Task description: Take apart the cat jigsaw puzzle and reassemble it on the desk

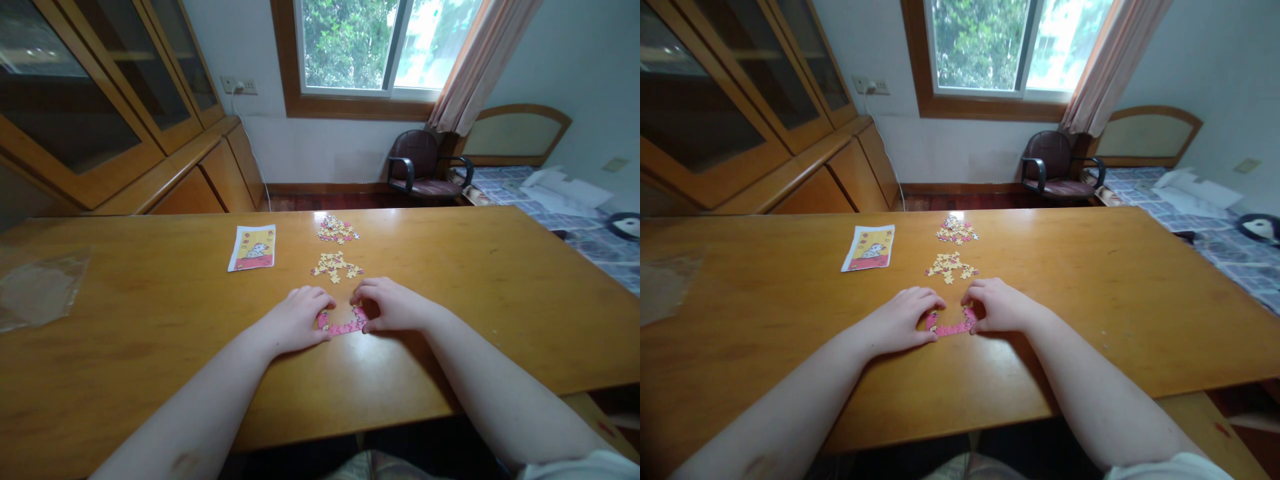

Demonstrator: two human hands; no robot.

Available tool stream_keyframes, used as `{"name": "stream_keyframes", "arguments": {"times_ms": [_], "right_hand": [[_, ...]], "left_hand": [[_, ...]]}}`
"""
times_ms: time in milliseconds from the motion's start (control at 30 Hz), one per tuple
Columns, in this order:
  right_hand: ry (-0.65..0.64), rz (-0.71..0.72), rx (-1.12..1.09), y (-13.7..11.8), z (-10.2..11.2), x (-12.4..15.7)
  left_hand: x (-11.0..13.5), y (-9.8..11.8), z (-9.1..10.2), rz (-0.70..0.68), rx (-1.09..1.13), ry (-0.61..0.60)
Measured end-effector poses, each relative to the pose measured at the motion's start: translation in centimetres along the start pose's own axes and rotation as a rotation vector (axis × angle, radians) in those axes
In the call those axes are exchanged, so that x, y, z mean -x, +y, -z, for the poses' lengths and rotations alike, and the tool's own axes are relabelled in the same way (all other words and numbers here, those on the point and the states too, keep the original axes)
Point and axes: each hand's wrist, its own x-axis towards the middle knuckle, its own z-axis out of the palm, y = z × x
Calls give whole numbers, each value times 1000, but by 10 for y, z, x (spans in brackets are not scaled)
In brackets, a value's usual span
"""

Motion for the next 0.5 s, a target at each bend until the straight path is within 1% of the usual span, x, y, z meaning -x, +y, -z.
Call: {"name": "stream_keyframes", "arguments": {"times_ms": [167,500], "right_hand": [[-21,24,-11,0,1,1],[-18,30,-18,0,0,1]], "left_hand": [[0,0,0,-8,9,-23],[1,-1,1,-20,34,-32]]}}
